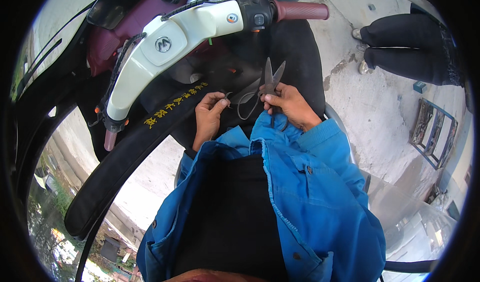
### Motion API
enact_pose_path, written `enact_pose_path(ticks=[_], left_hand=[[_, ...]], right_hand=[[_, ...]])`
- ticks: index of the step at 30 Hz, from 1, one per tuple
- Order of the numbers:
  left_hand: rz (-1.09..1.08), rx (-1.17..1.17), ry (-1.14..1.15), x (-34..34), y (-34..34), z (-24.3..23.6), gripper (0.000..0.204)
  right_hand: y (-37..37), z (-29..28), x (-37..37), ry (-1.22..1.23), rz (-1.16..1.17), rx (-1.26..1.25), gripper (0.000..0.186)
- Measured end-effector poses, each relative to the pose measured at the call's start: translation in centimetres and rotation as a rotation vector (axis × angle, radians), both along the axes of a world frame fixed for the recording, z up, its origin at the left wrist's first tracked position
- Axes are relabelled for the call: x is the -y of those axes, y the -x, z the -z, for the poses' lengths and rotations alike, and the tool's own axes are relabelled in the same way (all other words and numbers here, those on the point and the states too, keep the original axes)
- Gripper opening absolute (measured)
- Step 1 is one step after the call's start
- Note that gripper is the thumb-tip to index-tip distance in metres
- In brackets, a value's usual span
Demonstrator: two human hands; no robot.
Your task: The person repairs a scooter canopy by hand, inserting small fasteners into holes along the canopy edge and securing them. They then use pliers to pull and trim a black elastic band along the canopy frame, repeating the process at multiple points.
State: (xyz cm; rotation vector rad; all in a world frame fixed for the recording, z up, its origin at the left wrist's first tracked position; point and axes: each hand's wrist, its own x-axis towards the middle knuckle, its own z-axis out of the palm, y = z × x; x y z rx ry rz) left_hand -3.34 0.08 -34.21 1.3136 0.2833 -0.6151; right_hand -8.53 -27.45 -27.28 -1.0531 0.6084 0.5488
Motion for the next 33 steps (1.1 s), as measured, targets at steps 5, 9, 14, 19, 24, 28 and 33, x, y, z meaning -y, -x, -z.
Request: enact_pose_path(ticks=[5,9,14,19,24,28,33], left_hand=[[0.083,-0.049,0.032,-0.3,-0.2,1.7,0.031],[0.156,-0.093,0.020,-1.1,-0.5,2.0,0.025],[0.066,-0.105,0.085,-1.3,-0.8,1.8,0.020],[-0.064,-0.085,0.163,0.6,-1.1,2.0,0.022],[-0.124,0.115,0.211,1.4,-0.5,1.1,0.025],[-0.122,0.107,0.092,0.8,0.6,-0.7,0.030],[-0.129,0.260,-0.009,0.5,1.5,-2.5,0.040]], right_hand=[[0.3,0.5,-1.5,0.030,-0.019,-0.038,0.038],[-0.2,0.9,-2.6,-0.050,0.019,-0.116,0.040],[-0.6,1.6,-2.1,-0.257,0.004,-0.142,0.046],[0.2,1.9,-1.3,-0.397,-0.022,-0.095,0.048],[0.5,0.0,-1.1,-0.412,0.023,0.010,0.053],[0.3,-2.2,-0.8,-0.329,0.105,0.182,0.056],[0.4,-2.8,-1.2,0.012,0.027,0.367,0.065]])
